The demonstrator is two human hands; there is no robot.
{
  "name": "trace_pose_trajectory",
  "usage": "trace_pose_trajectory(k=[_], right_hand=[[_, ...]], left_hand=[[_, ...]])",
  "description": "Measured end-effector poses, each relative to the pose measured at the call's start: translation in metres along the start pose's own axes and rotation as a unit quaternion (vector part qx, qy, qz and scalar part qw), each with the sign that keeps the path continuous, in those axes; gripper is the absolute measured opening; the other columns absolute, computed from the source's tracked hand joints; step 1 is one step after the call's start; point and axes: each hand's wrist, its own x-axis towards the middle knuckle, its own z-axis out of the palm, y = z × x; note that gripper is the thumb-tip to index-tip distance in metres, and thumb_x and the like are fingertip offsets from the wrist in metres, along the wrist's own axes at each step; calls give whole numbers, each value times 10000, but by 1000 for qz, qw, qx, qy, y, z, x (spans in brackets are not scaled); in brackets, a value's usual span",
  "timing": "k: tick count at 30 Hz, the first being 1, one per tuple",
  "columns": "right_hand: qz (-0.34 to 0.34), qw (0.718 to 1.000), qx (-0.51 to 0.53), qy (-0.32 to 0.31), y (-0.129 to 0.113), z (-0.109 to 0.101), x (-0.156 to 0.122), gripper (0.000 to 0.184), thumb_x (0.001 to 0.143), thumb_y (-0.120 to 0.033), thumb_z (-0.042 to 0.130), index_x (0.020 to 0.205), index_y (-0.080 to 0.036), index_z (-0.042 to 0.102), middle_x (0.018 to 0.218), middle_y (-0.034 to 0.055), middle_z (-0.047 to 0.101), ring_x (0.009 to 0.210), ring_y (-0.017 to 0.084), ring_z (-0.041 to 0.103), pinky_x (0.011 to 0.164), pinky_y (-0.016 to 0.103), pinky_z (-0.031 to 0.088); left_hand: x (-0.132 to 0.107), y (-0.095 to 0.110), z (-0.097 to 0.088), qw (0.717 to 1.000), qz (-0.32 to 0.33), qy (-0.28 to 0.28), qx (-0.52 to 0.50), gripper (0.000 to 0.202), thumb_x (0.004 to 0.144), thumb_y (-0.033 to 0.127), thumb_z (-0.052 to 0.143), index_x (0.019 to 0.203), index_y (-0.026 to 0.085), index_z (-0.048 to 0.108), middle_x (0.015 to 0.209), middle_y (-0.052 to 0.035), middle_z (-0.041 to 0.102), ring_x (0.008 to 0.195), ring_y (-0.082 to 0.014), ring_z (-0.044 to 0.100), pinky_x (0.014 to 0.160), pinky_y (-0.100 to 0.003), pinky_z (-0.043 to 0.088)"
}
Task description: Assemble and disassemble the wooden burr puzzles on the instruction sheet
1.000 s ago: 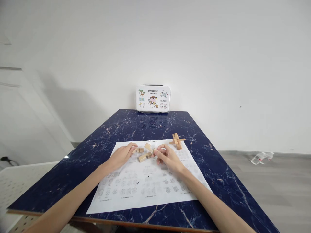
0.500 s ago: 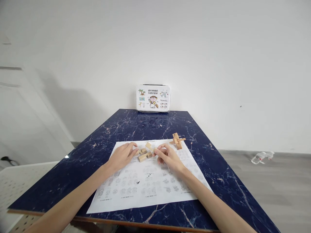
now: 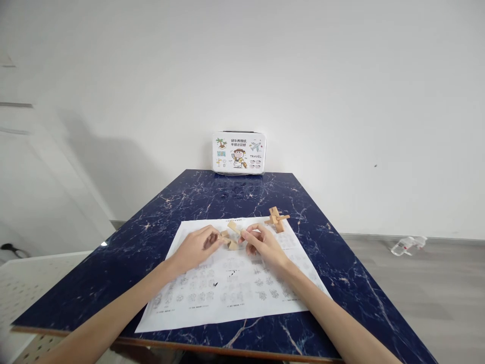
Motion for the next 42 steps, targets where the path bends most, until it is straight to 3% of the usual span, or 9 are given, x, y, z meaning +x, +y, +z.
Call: trace_pose_trajectory(k=[3,7,11,14,19,24,31,36,42], right_hand=[[3,1000,25,-9,-1,-1,0,452,847,-612,777,950,-228,562,917,33,749,583,113,551,583,276,398],[3,999,45,-30,-2,-2,-1,402,879,-576,766,969,-228,586,918,35,742,594,117,556,583,278,394],[3,996,50,-68,0,-3,0,377,898,-555,756,1011,-221,621,910,43,735,587,122,551,560,281,382],[1,989,62,-131,3,-5,0,327,937,-508,737,1029,-206,649,941,54,731,605,111,563,570,274,391],[10,956,84,-282,5,-4,-4,317,937,-441,766,1089,-178,673,917,68,739,712,139,657,594,253,447],[18,932,90,-350,5,-1,-5,311,939,-409,769,1113,-180,653,1045,103,748,855,184,725,631,260,524],[10,934,87,-347,4,0,-6,305,950,-407,759,1124,-179,656,1056,100,729,870,186,719,655,267,530],[8,936,88,-341,4,0,-6,296,970,-418,733,1115,-169,662,1017,96,731,857,178,709,677,273,513],[22,947,115,-300,7,-4,-5,302,962,-447,738,1076,-176,672,944,63,716,780,149,686,636,248,471]], left_hand=[[1,6,-1,996,-50,-3,-75,345,1071,460,408,843,216,494,736,25,560,630,-152,495,623,-292,356],[1,10,1,988,-64,-8,-141,419,1075,473,353,743,221,396,634,48,428,573,-137,397,592,-289,295],[4,12,2,957,-127,-10,-260,463,1060,557,337,740,227,394,622,46,403,562,-134,379,570,-281,313],[5,14,2,925,-159,-28,-344,470,1039,616,356,768,232,387,636,60,359,542,-122,353,539,-268,307],[4,16,3,931,-139,-52,-333,487,1021,637,430,784,213,444,663,50,433,572,-114,387,542,-252,333],[2,16,5,911,-149,-85,-375,451,1010,644,475,853,223,429,669,60,496,517,-95,409,493,-230,318],[3,14,1,899,-127,-86,-411,395,1001,608,545,1127,234,542,658,78,487,490,-88,416,481,-214,346],[3,10,1,890,-108,-110,-429,467,998,624,545,1125,184,634,692,47,508,513,-89,456,487,-222,365],[3,10,-2,879,-90,-129,-451,487,1021,592,530,1288,191,601,821,9,602,519,-77,492,529,-240,421]])
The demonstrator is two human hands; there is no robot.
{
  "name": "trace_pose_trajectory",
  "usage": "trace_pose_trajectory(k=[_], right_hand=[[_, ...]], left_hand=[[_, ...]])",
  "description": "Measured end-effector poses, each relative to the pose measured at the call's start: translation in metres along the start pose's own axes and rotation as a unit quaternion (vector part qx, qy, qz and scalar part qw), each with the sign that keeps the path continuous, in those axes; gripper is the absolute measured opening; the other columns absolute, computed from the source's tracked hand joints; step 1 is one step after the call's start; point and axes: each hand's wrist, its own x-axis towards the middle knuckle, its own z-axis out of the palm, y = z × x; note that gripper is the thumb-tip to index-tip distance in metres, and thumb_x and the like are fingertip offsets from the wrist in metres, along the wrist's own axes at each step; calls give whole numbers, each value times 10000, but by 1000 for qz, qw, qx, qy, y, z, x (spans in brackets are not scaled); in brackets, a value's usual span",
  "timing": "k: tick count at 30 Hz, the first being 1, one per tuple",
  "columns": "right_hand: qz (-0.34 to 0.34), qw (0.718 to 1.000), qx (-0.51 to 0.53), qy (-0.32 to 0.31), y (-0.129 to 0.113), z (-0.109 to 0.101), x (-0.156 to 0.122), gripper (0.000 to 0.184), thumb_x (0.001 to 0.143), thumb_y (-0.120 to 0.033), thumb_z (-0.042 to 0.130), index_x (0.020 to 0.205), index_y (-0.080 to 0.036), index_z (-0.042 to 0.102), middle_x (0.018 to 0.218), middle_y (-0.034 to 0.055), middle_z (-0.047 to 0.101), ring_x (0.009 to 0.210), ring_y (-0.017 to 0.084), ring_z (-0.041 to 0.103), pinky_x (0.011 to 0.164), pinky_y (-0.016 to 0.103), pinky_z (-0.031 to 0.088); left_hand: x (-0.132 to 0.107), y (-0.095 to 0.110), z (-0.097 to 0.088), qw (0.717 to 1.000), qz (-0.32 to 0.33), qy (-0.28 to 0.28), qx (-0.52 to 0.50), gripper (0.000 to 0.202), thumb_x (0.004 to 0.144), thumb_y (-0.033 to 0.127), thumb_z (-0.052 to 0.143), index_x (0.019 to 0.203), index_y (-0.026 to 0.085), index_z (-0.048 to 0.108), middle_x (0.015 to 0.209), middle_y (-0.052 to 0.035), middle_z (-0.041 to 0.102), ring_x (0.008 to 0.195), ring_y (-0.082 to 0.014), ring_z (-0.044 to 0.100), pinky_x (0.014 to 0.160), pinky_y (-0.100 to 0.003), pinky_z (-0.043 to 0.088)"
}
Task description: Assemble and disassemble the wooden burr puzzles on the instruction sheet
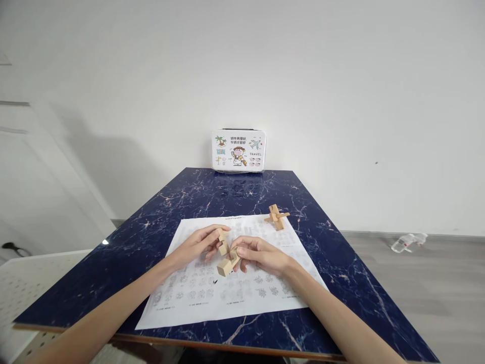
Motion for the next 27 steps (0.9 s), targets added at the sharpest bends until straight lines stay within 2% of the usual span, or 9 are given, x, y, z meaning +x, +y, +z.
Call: trace_pose_trajectory(k=[2,6,9,14,17,19,27], right_hand=[[-4,1000,12,14,-1,-1,-1,311,951,-460,749,1067,-181,678,926,54,706,752,139,669,627,246,463],[-4,999,28,38,-4,-1,-1,361,905,-506,786,1055,-195,680,893,42,694,709,137,647,605,250,447],[1,998,34,48,-5,-1,-2,378,891,-519,796,1057,-198,686,872,40,686,691,136,624,603,256,435],[-13,995,52,85,-5,-2,-2,369,900,-544,778,1005,-202,687,793,13,632,650,120,550,592,251,385],[-23,992,47,116,-5,-3,-1,344,925,-536,751,1009,-214,663,690,-26,560,584,111,480,563,254,332],[-28,991,29,131,-6,-3,-1,334,942,-531,731,998,-212,650,690,-31,547,562,104,455,555,261,315],[-2,987,-68,147,-2,3,2,352,949,-550,708,999,-211,631,707,-23,574,576,116,482,562,273,318]], left_hand=[[0,2,0,1000,-5,0,-5,478,1014,597,540,1249,185,601,807,11,600,512,-76,483,519,-238,417],[0,2,1,999,-23,20,-12,431,995,613,560,970,183,571,726,28,582,492,-73,464,498,-228,384],[0,0,1,999,-40,35,-11,435,997,609,555,861,199,508,676,41,565,502,-80,472,509,-226,382],[1,-1,1,998,-44,39,20,469,1015,635,490,856,195,535,663,38,555,502,-92,481,516,-237,394],[1,1,2,997,-59,17,42,504,1013,658,472,849,189,555,669,22,581,511,-98,501,523,-242,403],[1,4,4,997,-68,-4,47,528,1012,673,453,869,183,585,656,19,583,506,-98,494,520,-242,399],[-1,9,6,995,-62,-66,39,501,1025,635,457,959,182,660,703,-8,633,534,-108,507,549,-252,424]])
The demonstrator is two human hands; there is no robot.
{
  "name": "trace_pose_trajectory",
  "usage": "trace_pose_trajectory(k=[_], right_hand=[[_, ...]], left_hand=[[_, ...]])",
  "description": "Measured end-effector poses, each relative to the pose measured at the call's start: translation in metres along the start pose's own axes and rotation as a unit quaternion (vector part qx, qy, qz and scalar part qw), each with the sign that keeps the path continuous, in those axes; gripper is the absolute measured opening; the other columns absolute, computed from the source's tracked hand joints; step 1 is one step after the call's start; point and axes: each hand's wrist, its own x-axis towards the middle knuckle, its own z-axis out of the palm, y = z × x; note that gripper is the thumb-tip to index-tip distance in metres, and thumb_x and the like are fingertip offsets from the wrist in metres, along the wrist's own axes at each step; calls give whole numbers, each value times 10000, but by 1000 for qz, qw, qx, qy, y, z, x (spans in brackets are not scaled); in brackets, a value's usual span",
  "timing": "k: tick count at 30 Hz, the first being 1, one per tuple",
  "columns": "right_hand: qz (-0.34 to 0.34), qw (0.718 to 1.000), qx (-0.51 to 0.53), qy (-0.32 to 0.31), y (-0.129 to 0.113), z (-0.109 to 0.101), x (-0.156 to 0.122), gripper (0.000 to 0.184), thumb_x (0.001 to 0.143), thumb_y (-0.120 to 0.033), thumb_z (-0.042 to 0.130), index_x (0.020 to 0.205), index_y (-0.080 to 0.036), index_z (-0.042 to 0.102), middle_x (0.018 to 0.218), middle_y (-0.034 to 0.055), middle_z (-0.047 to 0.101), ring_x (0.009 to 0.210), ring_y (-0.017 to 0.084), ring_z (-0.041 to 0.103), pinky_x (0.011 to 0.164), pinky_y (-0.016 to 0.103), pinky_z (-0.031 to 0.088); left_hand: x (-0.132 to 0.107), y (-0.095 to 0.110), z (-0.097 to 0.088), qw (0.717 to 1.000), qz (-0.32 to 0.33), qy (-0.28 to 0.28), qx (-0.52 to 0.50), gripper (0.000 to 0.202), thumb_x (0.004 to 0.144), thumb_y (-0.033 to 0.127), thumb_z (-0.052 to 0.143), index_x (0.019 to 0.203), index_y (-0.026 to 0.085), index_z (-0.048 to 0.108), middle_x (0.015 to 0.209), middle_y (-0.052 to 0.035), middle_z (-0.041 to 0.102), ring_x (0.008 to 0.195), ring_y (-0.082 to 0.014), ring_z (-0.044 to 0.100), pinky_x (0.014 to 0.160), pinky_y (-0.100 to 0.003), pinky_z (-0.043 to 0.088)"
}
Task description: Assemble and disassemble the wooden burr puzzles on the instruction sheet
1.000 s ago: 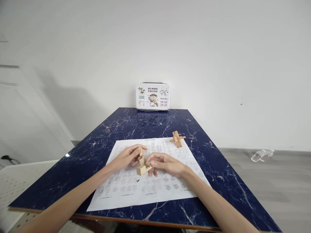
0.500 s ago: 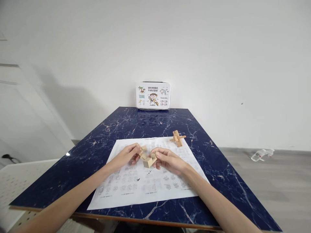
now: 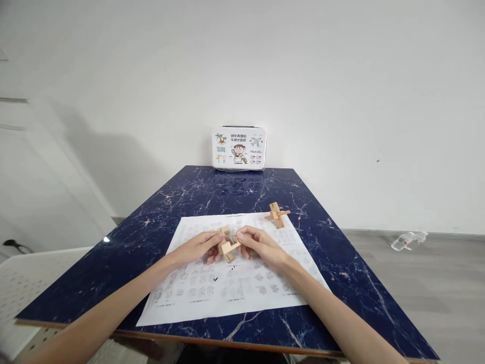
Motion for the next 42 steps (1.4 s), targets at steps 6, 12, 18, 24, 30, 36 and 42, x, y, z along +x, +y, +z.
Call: trace_pose_trajectory(k=[6,12,18,24,30,36,42], right_hand=[[-20,997,-77,19,-4,6,0,376,929,-574,716,986,-214,624,739,-12,621,548,111,494,515,265,303],[-33,993,-106,27,-2,6,1,377,912,-557,743,932,-201,625,687,-19,625,518,95,479,502,257,327],[-32,992,-118,27,3,6,2,390,889,-565,765,938,-204,625,701,-19,626,515,94,476,486,253,333],[-33,991,-123,26,4,6,2,401,874,-570,778,936,-207,621,718,-24,609,521,93,471,480,248,330],[-27,985,-166,46,2,9,1,423,872,-605,761,908,-206,623,703,-19,604,522,96,448,492,259,325],[-27,980,-188,56,1,10,1,418,878,-599,756,886,-207,612,687,-25,575,517,94,431,478,254,312],[-23,981,-184,61,2,9,1,417,884,-600,747,887,-203,619,716,-5,621,517,96,451,472,254,318]], left_hand=[[0,4,3,1000,6,-13,15,498,1013,633,486,928,186,690,756,-40,701,519,-110,512,533,-253,420],[1,-1,3,999,9,-32,25,513,1045,604,445,1027,162,703,914,-117,783,569,-126,605,563,-256,487],[2,-3,4,999,7,-35,41,510,1050,597,439,1043,158,697,953,-142,801,552,-126,621,558,-256,498],[1,0,6,998,5,-37,46,519,1047,608,437,1053,159,698,992,-142,799,555,-117,625,552,-247,495],[0,1,6,998,14,-42,52,470,1041,596,461,1020,176,669,951,-110,773,592,-125,636,552,-248,492],[-2,0,7,997,15,-44,59,464,1052,578,439,1021,187,686,853,-70,728,610,-133,624,550,-247,469],[-2,2,7,997,23,-53,52,375,996,551,580,1038,192,678,878,-59,702,669,-148,641,592,-266,482]])
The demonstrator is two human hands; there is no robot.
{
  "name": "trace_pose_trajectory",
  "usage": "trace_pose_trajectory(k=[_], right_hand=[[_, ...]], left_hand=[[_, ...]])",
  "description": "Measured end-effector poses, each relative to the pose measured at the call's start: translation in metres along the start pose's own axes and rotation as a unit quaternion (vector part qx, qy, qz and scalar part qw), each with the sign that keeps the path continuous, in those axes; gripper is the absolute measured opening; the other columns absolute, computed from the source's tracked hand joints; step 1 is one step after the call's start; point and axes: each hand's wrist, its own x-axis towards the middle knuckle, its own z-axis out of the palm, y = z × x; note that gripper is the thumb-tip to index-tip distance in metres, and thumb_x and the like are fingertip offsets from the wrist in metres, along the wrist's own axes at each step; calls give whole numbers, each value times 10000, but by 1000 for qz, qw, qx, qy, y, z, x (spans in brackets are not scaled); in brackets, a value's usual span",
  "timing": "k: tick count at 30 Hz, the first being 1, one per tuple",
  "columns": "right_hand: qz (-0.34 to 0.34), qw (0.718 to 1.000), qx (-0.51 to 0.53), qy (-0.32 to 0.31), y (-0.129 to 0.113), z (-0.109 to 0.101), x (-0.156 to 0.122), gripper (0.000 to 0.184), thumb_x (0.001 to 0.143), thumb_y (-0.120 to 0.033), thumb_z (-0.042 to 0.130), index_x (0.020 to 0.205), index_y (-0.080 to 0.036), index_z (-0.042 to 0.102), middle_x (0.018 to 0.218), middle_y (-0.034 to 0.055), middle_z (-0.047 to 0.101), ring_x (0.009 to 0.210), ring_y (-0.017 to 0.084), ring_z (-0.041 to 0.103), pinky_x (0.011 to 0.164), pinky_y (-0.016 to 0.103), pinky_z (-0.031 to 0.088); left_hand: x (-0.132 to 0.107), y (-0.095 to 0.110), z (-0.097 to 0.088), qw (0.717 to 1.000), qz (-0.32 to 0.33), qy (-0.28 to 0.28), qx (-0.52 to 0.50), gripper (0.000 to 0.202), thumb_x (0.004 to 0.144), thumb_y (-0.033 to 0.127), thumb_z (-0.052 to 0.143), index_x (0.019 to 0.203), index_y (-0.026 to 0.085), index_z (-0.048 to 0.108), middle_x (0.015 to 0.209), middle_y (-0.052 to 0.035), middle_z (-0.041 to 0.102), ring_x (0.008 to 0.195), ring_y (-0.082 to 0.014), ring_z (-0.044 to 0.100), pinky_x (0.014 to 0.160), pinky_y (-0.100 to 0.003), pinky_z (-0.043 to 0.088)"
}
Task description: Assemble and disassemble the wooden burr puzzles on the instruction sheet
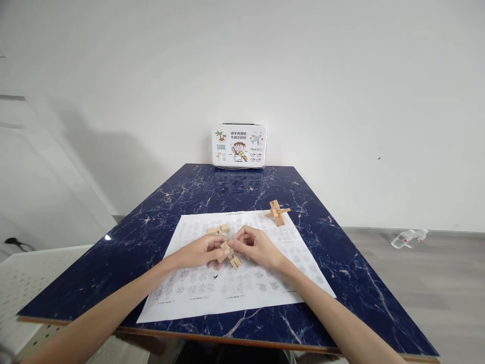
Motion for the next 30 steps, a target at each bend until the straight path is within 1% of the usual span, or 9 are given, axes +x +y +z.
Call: trace_pose_trajectory(k=[4,10,14,17,19,21,23,26,30], right_hand=[[5,1000,-2,0,-2,0,-1,429,894,-613,728,909,-201,609,655,-28,592,502,94,444,473,248,310],[-13,999,31,4,-5,0,0,444,965,-658,587,1073,-227,561,687,-45,597,481,95,455,465,245,321],[-4,1000,5,31,-4,-1,2,455,967,-673,558,1048,-225,551,738,-28,624,485,95,467,467,251,337],[1,999,-10,37,-3,-1,2,449,968,-672,551,1023,-227,545,744,-26,625,488,98,470,476,255,347],[5,999,-19,42,-2,-2,2,439,970,-662,553,1020,-226,547,744,-26,622,493,101,474,482,258,352],[8,999,-24,44,-1,-2,3,421,975,-645,555,1016,-226,550,745,-24,620,496,103,475,486,261,353],[7,999,-28,45,1,-3,3,396,984,-620,557,1007,-225,554,747,-22,617,501,105,478,492,263,355],[-2,998,-36,47,3,-4,3,355,999,-578,555,998,-222,560,742,-23,615,509,108,487,503,265,365],[-2,996,-63,56,7,-2,3,299,1001,-519,561,1015,-220,572,770,-17,625,522,113,501,502,265,382]], left_hand=[[-1,1,1,1000,-2,8,7,400,958,557,643,1111,188,659,929,-70,705,689,-153,646,608,-276,489],[1,-1,-1,998,12,60,-1,399,959,558,645,1067,174,656,735,-4,635,567,-117,553,538,-249,419],[3,-3,-8,978,49,198,-39,385,941,556,662,982,174,642,679,10,621,593,-133,552,588,-266,428],[4,-2,-14,944,66,319,-51,386,955,556,633,897,175,652,851,-53,727,802,-192,663,791,-323,498],[4,-2,-18,928,59,364,-57,390,965,553,617,913,173,685,1001,-88,766,991,-243,692,934,-358,491],[5,-5,-20,923,41,374,-77,397,959,556,626,1001,173,719,1104,-104,776,1113,-275,684,1013,-381,472],[6,-11,-21,924,20,367,-108,416,945,560,652,1060,168,729,1140,-115,778,1148,-283,684,1034,-388,469],[7,-18,-21,928,5,343,-144,438,927,556,689,1056,140,735,1122,-139,775,1079,-269,704,991,-384,497],[7,-15,-17,940,-3,285,-188,475,914,556,711,1094,116,728,1141,-162,754,978,-255,709,875,-383,543]])
